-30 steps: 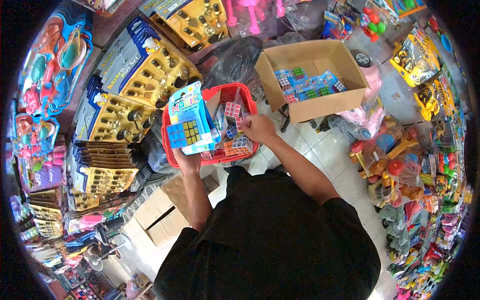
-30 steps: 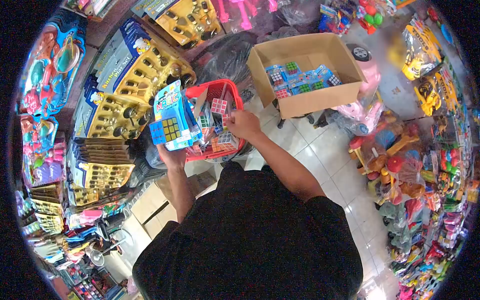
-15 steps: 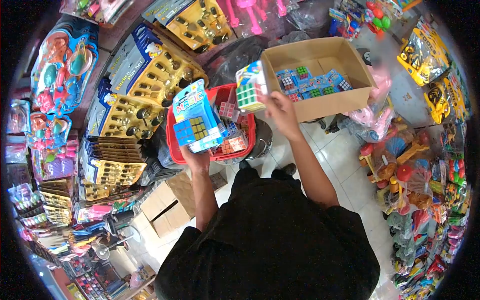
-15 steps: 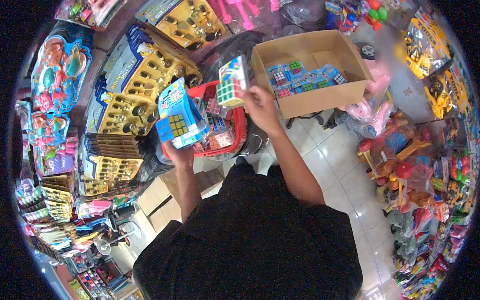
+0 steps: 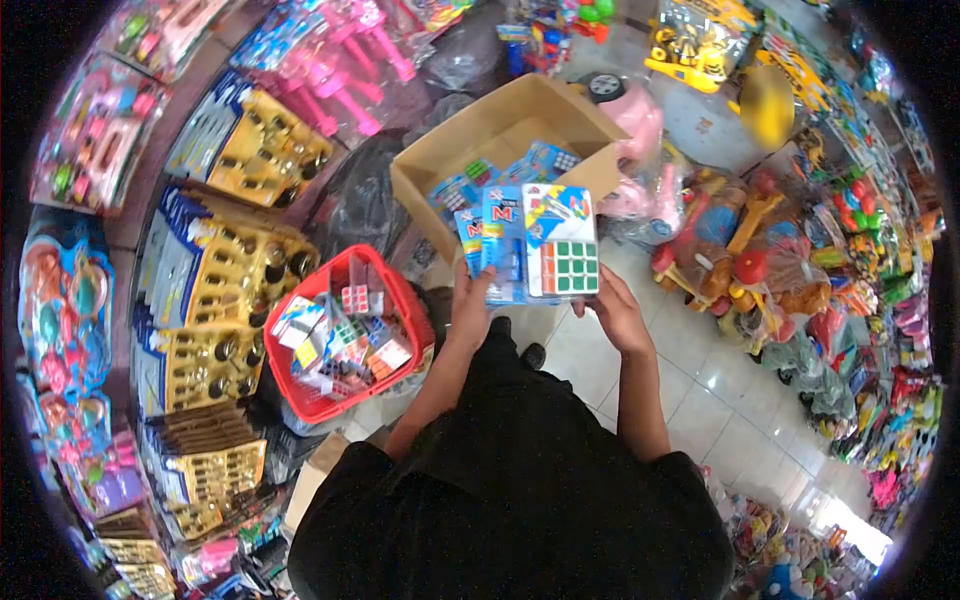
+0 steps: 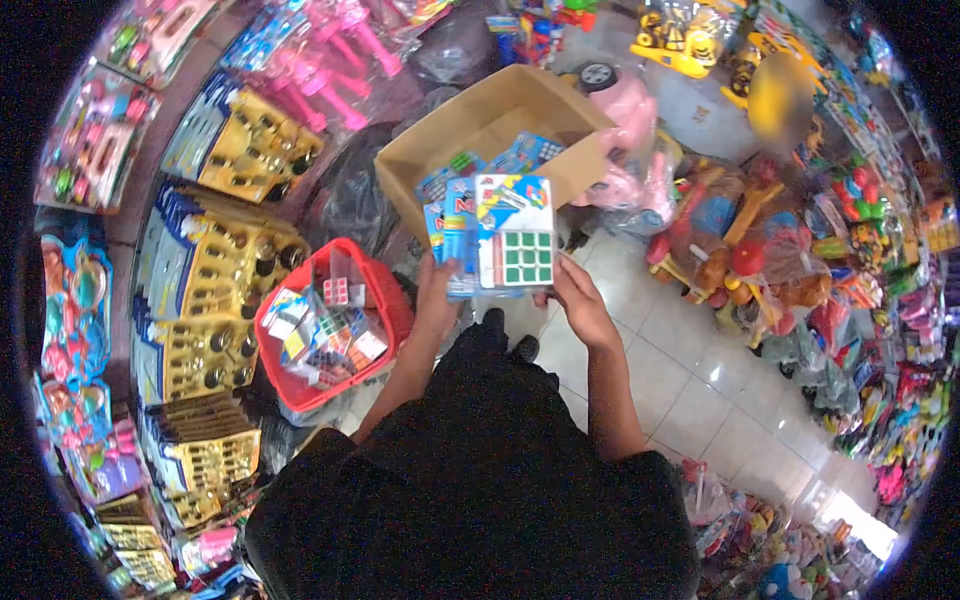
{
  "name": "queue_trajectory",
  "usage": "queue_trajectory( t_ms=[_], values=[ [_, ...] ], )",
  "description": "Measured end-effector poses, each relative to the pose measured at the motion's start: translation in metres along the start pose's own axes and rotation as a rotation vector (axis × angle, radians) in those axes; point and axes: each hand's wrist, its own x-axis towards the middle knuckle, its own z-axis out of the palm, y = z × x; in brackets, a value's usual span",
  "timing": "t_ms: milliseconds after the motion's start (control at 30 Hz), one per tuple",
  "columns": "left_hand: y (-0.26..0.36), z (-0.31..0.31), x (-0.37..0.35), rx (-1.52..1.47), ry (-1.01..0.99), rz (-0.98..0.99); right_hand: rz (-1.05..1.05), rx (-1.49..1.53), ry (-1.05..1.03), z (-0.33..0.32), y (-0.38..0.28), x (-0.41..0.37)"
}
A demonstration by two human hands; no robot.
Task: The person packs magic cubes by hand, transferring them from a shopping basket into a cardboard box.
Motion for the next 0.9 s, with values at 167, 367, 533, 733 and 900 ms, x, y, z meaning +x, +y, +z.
queue_trajectory(
  t_ms=[167, 367, 533, 733, 900],
  values=[
    [-0.036, 0.021, 0.018, 0.171, -0.165, -0.085, -0.067, 0.089, 0.204, -0.037, 0.003, -0.027],
    [-0.052, 0.039, 0.056, 0.219, -0.266, -0.165, -0.119, 0.263, 0.151, -0.068, -0.005, -0.002],
    [-0.036, 0.052, 0.099, 0.206, -0.294, -0.193, -0.101, 0.127, 0.196, -0.07, -0.041, 0.046],
    [-0.033, 0.032, 0.144, 0.141, -0.195, -0.267, 0.041, 0.077, 0.112, -0.082, -0.044, 0.122],
    [-0.033, 0.01, 0.167, -0.015, -0.047, -0.207, 0.156, 0.118, 0.113, -0.072, -0.03, 0.182]
  ],
)
